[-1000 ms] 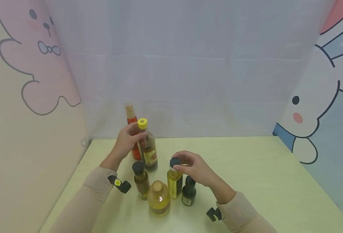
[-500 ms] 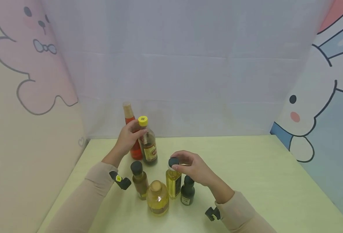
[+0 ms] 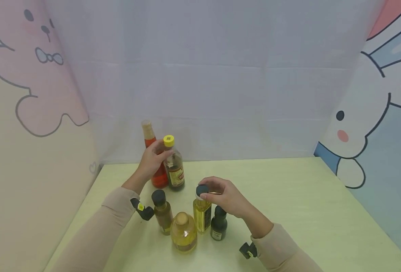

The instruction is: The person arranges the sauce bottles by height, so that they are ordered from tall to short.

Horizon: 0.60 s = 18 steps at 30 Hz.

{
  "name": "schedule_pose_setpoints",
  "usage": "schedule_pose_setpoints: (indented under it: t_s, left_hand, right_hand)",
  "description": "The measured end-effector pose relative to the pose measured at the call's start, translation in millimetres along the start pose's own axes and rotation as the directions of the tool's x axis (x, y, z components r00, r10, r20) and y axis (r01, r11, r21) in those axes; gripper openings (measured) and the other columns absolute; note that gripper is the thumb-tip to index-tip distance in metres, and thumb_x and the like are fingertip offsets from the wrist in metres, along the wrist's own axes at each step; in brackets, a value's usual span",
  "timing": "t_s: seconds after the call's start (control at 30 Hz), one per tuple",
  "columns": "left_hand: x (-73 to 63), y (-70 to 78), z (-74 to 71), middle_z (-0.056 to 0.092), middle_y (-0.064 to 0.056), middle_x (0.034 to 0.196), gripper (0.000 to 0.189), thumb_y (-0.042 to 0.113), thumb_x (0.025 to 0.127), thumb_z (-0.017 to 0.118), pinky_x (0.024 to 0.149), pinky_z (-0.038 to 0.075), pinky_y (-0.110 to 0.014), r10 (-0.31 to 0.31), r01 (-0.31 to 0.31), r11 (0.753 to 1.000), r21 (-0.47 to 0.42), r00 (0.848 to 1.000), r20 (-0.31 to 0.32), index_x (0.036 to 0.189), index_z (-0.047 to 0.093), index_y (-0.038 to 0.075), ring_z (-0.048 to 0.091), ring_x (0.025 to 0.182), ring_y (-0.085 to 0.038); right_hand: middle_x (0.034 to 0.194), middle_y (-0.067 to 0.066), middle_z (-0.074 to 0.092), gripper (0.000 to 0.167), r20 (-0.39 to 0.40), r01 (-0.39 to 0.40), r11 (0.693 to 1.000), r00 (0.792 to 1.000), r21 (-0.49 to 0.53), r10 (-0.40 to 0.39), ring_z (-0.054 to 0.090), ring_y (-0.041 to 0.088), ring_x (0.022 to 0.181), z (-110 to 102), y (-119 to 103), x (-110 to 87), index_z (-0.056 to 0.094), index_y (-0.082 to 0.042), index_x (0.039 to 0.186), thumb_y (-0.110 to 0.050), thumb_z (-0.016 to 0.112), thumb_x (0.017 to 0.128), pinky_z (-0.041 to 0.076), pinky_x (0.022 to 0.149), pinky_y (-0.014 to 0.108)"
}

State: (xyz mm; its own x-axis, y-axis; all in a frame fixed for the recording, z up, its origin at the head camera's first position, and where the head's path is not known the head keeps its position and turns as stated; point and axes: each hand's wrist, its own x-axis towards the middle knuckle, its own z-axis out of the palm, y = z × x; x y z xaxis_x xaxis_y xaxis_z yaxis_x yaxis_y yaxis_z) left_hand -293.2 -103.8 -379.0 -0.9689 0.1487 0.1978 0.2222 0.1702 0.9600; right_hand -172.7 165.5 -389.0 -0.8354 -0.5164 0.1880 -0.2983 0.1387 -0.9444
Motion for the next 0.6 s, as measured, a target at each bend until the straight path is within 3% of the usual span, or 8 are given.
schedule_pose_setpoints:
  t_s: [0.3,0.6]
  left_hand:
    - [1.8,2.6,4.3,0.056,-0.009,0.134,0.048,0.021,0.094,0.068,0.106,0.037,-0.043,-0.018,0.017,0.998,0.067,1.0,0.013,0.138,0.051,0.012,0.049,0.125,-0.026]
    - [5.5,1.3,5.0,0.053,-0.008,0.138,0.05,0.024,0.094,0.068,0.106,0.037,-0.043,-0.041,0.039,0.996,0.074,0.999,0.03,0.14,0.049,0.013,0.048,0.127,-0.027]
  right_hand:
    - [0.117,0.019,0.061,0.031,-0.005,-0.011,1.0,1.0,0.004,0.011,0.058,0.032,0.112,1.2,-0.7,0.2,0.057,0.004,0.122,-0.013,0.063,0.096,0.052,0.086,0.037]
    - [0.117,0.019,0.061,0.031,-0.004,-0.006,1.0,1.0,0.003,0.006,0.059,0.028,0.112,0.6,-0.3,0.1,0.057,0.004,0.122,-0.012,0.063,0.096,0.052,0.086,0.037]
